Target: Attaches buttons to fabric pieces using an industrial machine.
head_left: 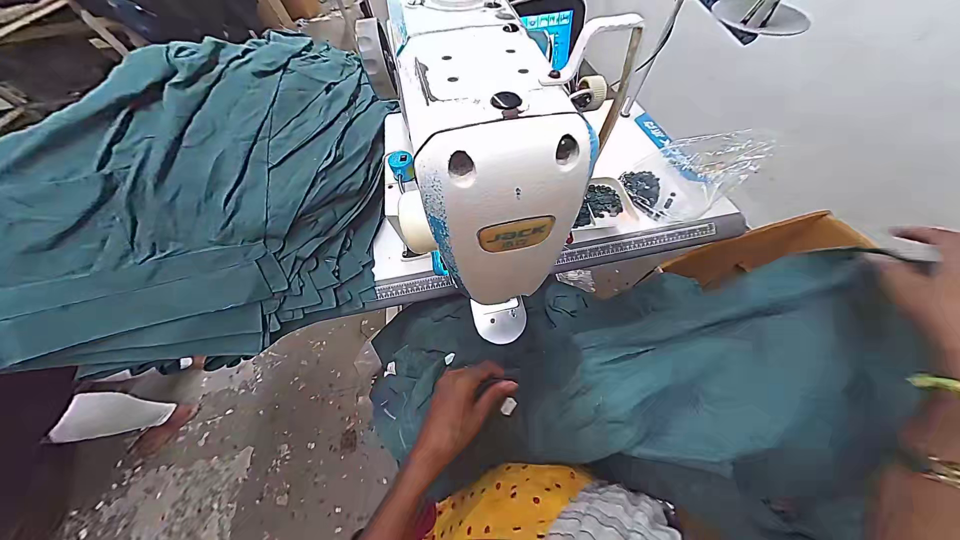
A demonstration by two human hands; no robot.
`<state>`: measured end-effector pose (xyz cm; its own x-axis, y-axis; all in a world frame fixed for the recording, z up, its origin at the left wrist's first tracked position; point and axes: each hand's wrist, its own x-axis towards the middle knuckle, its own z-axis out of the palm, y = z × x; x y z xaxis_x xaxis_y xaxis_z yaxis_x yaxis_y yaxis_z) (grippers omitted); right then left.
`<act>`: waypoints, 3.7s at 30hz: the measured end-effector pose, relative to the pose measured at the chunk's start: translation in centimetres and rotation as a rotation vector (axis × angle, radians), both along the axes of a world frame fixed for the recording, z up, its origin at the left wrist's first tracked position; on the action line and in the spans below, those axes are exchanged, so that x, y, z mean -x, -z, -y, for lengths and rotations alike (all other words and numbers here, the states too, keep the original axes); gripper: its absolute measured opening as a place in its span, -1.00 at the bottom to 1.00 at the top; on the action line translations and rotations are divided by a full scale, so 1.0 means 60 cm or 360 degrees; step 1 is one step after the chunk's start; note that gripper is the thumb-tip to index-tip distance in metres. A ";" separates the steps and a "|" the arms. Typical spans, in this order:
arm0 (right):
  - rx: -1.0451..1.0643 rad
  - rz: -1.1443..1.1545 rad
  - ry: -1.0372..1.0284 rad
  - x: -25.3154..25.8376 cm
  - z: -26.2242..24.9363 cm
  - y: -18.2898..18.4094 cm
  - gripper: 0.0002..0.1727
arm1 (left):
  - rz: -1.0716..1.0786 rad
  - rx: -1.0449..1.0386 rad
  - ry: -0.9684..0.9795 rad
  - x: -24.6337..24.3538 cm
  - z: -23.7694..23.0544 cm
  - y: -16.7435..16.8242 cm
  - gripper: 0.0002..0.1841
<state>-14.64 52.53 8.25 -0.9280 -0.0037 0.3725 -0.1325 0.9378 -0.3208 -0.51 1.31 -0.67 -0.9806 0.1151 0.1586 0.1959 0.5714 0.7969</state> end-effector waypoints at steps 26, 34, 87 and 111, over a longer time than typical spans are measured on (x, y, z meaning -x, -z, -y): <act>0.0627 0.0906 -0.0913 0.002 0.509 0.019 -0.66 | 0.0240 -0.0881 -0.0585 0.058 0.026 -0.094 -0.87; 0.0613 0.0911 -0.0886 0.027 0.516 0.023 -0.73 | 0.0300 -0.0852 -0.0626 0.074 0.019 -0.095 -0.87; -0.0048 -0.0830 -0.1767 0.018 0.567 0.031 -0.80 | -0.0143 -0.0564 0.0016 -0.011 0.082 -0.072 -0.81; 0.0919 0.0553 -0.1081 0.033 0.499 0.049 -0.85 | 0.0023 -0.0206 -0.0738 0.029 0.163 -0.079 -0.74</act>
<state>-16.63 22.58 5.28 -0.8544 -0.4839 0.1893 -0.4002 0.3805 -0.8337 -2.24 -8.44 4.06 -0.9261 -0.3547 0.1289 -0.0676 0.4920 0.8680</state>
